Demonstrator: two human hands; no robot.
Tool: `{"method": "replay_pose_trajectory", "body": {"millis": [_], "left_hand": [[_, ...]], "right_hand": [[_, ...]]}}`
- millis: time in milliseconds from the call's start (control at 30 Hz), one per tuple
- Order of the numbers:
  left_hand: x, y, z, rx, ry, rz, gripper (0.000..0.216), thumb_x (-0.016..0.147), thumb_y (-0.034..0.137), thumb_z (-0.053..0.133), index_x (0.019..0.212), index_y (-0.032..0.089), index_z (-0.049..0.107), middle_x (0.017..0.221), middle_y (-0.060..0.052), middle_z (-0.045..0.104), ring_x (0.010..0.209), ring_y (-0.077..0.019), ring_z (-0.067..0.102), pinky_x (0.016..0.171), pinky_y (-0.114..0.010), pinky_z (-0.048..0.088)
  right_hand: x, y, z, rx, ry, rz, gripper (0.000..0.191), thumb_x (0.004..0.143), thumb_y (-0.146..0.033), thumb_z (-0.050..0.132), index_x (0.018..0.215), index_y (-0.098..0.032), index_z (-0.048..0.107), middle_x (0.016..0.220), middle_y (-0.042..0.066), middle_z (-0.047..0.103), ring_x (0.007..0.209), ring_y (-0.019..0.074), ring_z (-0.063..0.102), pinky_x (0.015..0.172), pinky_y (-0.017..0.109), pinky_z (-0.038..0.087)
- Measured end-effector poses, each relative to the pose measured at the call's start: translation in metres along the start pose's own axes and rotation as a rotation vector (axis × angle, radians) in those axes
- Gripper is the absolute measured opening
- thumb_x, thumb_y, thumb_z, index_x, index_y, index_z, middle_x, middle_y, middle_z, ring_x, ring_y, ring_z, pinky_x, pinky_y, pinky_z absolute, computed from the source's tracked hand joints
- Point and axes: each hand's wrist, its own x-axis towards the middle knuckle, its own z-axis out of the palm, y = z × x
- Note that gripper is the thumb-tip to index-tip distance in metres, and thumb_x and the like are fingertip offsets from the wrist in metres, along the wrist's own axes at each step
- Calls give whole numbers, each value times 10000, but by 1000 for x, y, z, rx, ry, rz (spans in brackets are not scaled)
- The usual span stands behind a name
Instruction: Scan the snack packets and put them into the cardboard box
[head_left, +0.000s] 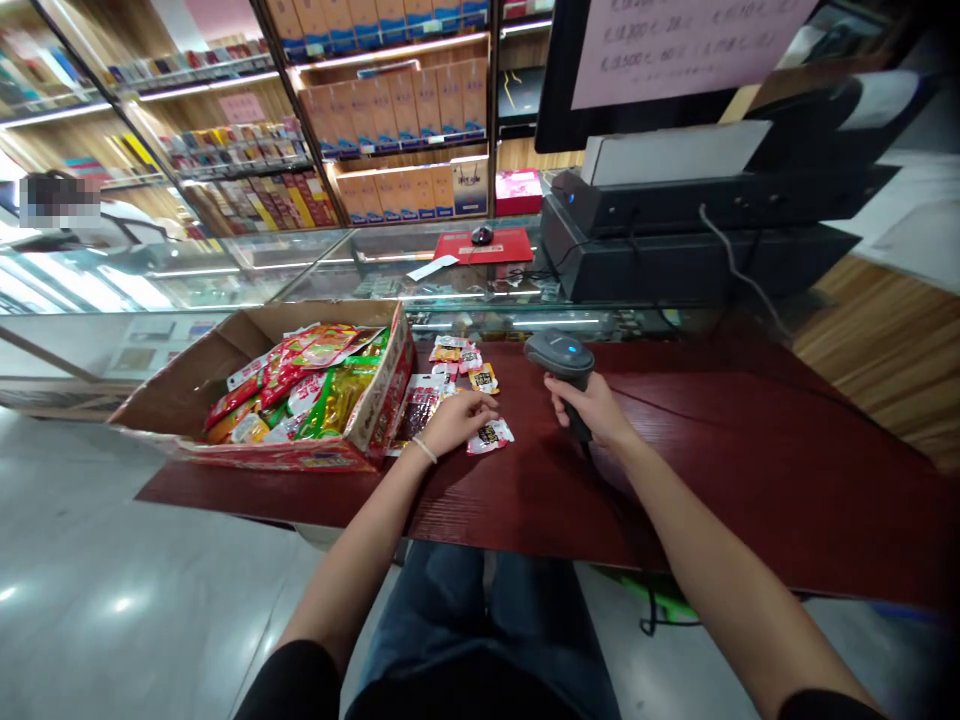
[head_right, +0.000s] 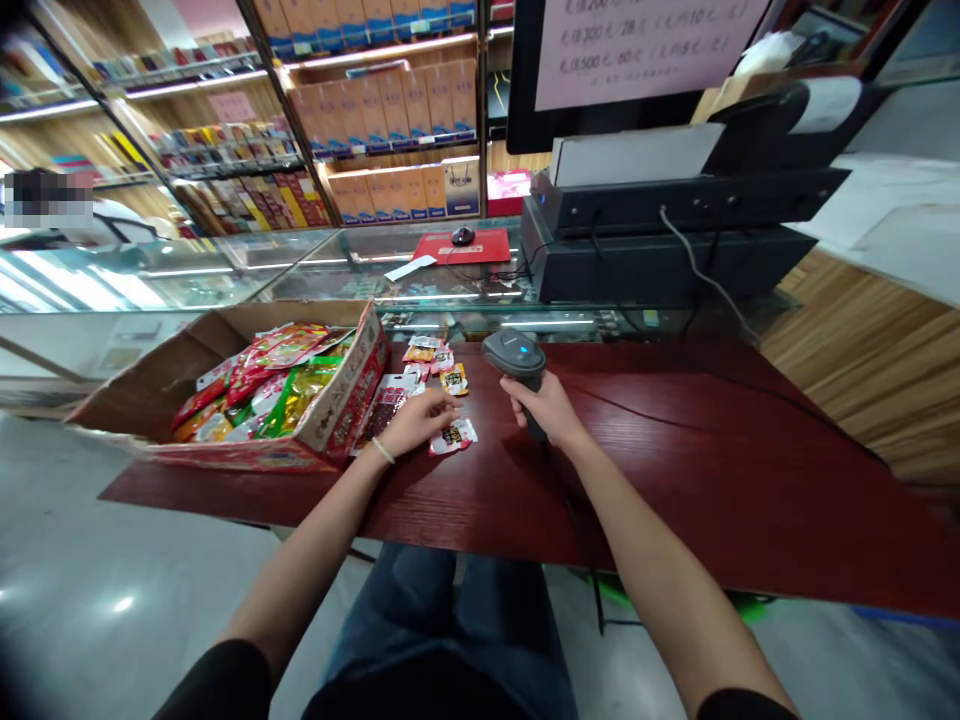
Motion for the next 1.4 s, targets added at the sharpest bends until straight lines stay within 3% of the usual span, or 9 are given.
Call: {"method": "replay_pose_trajectory", "body": {"millis": [133, 267, 433, 633, 767, 867, 967, 1133, 1400], "left_hand": [[-10, 2, 2, 120, -166, 184, 384, 819, 467, 669, 1088, 193, 682, 952, -63, 662, 900, -199, 610, 841, -318, 468], [-16, 6, 3, 253, -198, 276, 648, 680, 530, 777, 1218, 198, 635, 1084, -106, 605, 1057, -259, 556, 963, -389, 436], [-11, 11, 0, 257, -133, 229, 235, 879, 288, 565, 1043, 192, 703, 960, -82, 676, 907, -199, 624, 862, -316, 474], [24, 19, -14, -393, 486, -157, 236, 880, 378, 549, 936, 176, 656, 780, -10, 676, 675, -130, 617, 669, -245, 496], [45, 17, -6, -979, 492, -386, 245, 843, 366, 590, 1009, 194, 539, 791, 9, 654, 606, -105, 641, 666, -272, 553], [47, 10, 6, -1199, 467, -423, 318, 812, 341, 642, 1049, 209, 476, 851, -10, 663, 672, -123, 690, 739, -314, 581], [43, 4, 14, -1262, 494, -366, 355, 775, 276, 691, 1035, 207, 460, 907, -26, 670, 733, -136, 706, 813, -347, 580], [39, -2, 18, -1359, 570, -292, 365, 765, 203, 701, 1024, 217, 444, 995, -32, 672, 840, -154, 715, 882, -370, 562], [42, -6, 19, -1410, 612, -330, 350, 801, 187, 670, 1085, 221, 469, 1056, -56, 680, 851, -155, 716, 886, -350, 560]], "right_hand": [[0, 1, -2, 30, 15, 24, 311, 771, -458, 735, 836, -185, 599, 516, -57, 530, 363, 87, 462, 365, 213, 337], [-2, 1, 0, -7, 6, 30, 306, 773, -455, 733, 796, -185, 590, 502, -57, 523, 357, 88, 465, 365, 217, 345], [-2, 1, 0, -10, 15, 25, 315, 771, -461, 734, 811, -185, 589, 501, -61, 522, 357, 87, 463, 368, 215, 348], [-3, -2, -3, -10, 27, 36, 343, 773, -492, 722, 874, -189, 597, 516, -63, 529, 367, 88, 467, 376, 216, 339], [-4, -3, -3, -40, 41, 28, 351, 775, -502, 718, 834, -183, 583, 516, -57, 530, 372, 91, 471, 382, 220, 336], [-4, -2, -2, -90, 51, 22, 374, 772, -514, 716, 744, -183, 543, 507, -49, 524, 372, 90, 477, 390, 223, 349], [-3, -1, -1, -151, 51, 1, 382, 756, -518, 725, 769, -193, 524, 496, -56, 518, 363, 97, 477, 382, 226, 362], [-5, 4, 5, -336, -67, 11, 502, 786, -466, 710, 1173, -224, 501, 590, -68, 585, 353, 105, 474, 338, 221, 371], [-10, 7, 11, -457, -171, 13, 545, 787, -427, 704, 1271, -254, 524, 882, 4, 698, 399, 78, 484, 327, 205, 390]]}}
